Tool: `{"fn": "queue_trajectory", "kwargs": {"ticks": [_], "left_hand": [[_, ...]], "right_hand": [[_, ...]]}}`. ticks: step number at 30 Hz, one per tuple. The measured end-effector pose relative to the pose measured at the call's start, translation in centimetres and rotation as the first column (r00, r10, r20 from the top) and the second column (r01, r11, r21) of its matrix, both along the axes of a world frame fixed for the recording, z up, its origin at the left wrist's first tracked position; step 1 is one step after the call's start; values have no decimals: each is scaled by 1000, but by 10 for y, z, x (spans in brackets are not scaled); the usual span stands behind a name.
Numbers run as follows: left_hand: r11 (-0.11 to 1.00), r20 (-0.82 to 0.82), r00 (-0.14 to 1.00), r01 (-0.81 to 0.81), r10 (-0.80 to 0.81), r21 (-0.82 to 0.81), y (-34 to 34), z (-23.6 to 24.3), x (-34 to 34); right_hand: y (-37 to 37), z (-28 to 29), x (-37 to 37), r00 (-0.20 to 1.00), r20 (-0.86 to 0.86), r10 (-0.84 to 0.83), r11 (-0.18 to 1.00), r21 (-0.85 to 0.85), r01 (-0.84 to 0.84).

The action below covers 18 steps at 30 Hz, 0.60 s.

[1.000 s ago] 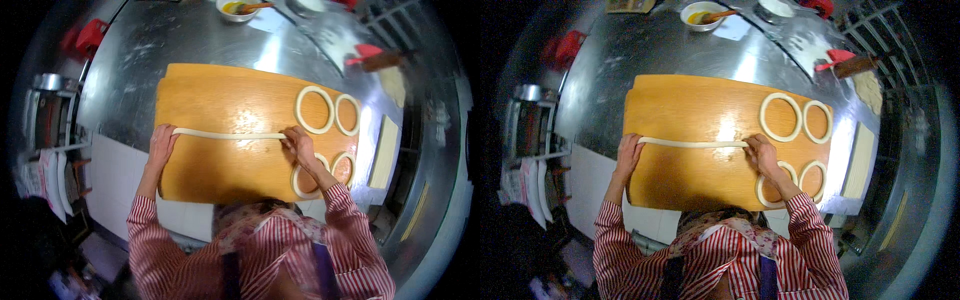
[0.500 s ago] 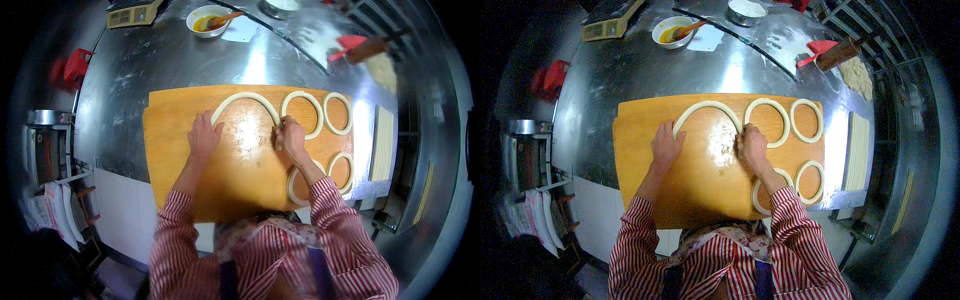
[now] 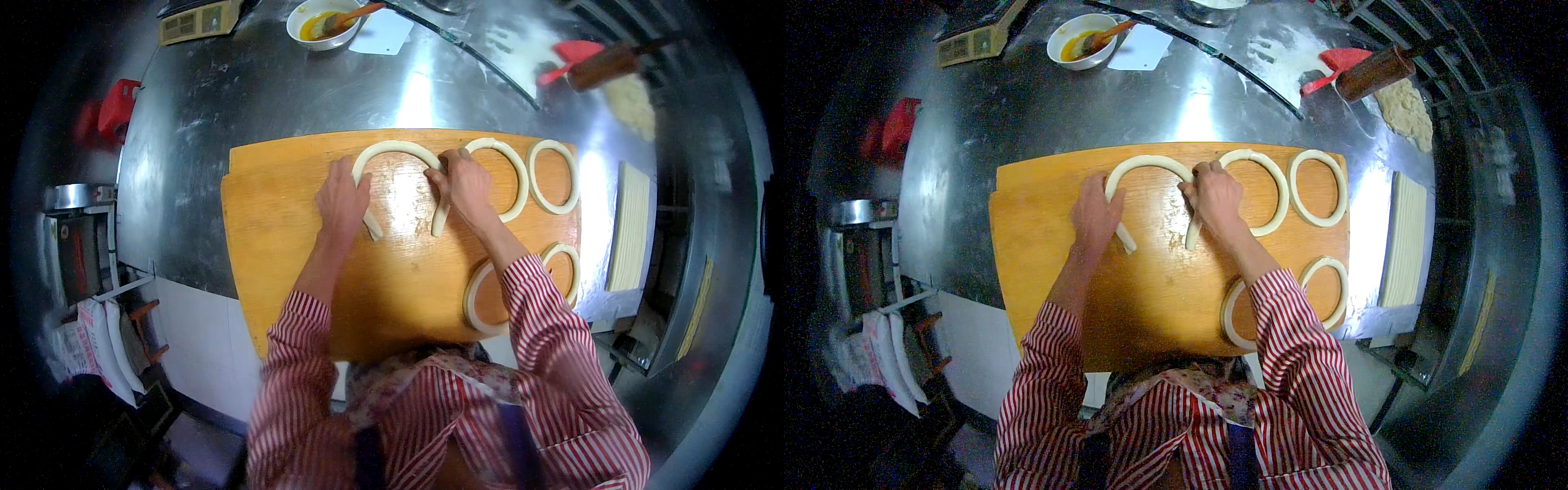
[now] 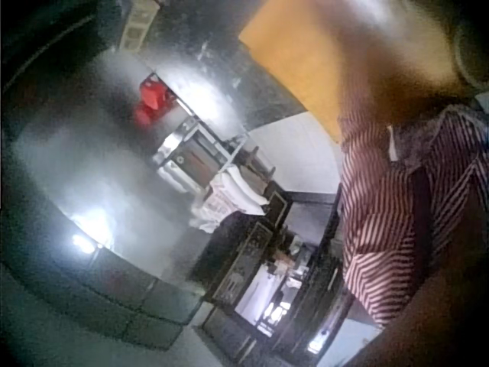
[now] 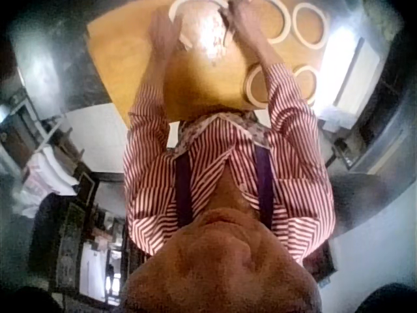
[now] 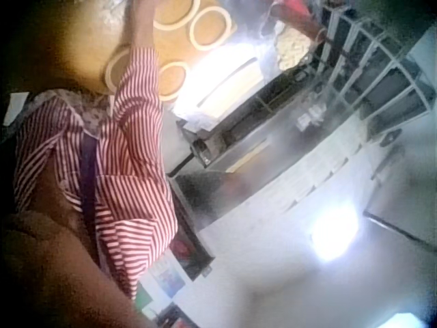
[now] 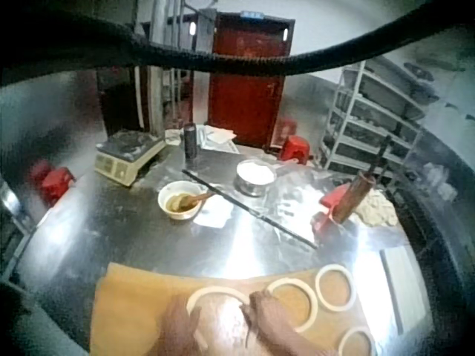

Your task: The person shapes long strips of dough into circular rings on a wooden board. They repeatedly pick up a strip, form it into a circle, and press the ends together to seal the ring, arranging the finished rings in rows.

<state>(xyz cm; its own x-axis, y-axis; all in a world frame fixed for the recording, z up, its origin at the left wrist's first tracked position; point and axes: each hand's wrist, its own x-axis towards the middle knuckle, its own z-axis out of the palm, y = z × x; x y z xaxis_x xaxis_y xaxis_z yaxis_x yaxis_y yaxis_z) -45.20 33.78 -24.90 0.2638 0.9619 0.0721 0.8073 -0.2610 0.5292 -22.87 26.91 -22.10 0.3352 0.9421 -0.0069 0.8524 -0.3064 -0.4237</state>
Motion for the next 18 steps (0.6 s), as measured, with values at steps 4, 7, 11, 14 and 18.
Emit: {"fn": "queue_trajectory", "kwargs": {"ticks": [4,7,11,14,18], "left_hand": [[990,6,999,53,-53,-127,7,1,1],[987,201,971,147,-132,-65,-2,14,-10],[758,113,751,636,-651,145,-7,11,-43],[575,56,573,808,-818,124,-8,11,-45],[556,93,553,831,-828,14,-2,19,-34]], "right_hand": [[19,-19,11,1000,-18,17,1000,-5,-17],[7,-6,15,993,-88,76,989,133,-64],[-35,15,22,854,-197,481,876,73,-476],[-51,18,15,762,-210,612,769,-68,-636],[-50,14,12,765,-227,602,780,-34,-624]]}}
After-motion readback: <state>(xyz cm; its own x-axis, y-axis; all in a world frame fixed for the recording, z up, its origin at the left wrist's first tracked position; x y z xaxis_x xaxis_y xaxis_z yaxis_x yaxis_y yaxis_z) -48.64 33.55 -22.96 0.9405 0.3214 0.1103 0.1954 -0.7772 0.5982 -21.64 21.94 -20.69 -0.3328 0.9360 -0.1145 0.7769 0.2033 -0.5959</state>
